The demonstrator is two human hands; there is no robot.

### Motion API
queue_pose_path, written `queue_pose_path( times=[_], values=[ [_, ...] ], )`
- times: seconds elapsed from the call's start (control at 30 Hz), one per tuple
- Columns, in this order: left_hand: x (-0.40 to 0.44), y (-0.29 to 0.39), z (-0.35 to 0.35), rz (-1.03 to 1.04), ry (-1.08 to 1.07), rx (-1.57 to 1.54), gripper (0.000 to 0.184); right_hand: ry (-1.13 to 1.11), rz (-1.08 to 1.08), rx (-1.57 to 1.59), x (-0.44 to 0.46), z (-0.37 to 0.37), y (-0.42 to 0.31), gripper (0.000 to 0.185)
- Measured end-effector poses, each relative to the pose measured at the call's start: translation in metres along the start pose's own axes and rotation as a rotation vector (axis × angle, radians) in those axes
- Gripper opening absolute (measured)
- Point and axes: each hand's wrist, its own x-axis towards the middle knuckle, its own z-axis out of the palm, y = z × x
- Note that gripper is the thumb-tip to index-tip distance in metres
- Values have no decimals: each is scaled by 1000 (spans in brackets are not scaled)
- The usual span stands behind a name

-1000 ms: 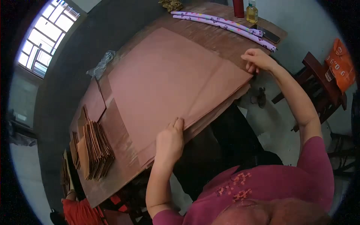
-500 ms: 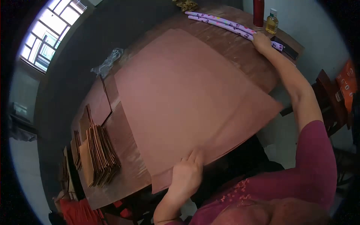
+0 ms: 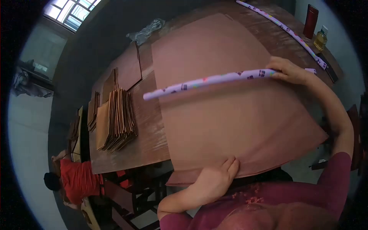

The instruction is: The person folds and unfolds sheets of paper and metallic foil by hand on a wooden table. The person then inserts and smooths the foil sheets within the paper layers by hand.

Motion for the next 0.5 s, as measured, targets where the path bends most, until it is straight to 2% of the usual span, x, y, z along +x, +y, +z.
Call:
queue_pose_path(
  times=[0.07,0.13,0.17,0.23,0.37,0.43,0.5],
  values=[
    [-6,9,2,38,0,-29,54,-67,7,-7,-2,4,-7,31],
    [-10,12,6,49,35,-150,54,-212,144,27,-1,3,-19,41],
    [-12,11,7,46,37,-150,54,-214,141,26,0,2,-22,41],
    [-13,6,7,75,33,-163,53,-272,155,-125,1,-3,-27,48],
    [-3,-5,1,96,49,-235,51,-272,121,-158,40,-17,-6,48],
    [2,-12,-1,134,53,-361,50,-169,136,-250,76,-23,3,45],
    [7,-17,-8,158,89,-357,48,-113,148,-270,122,-23,14,40]
  ],
)
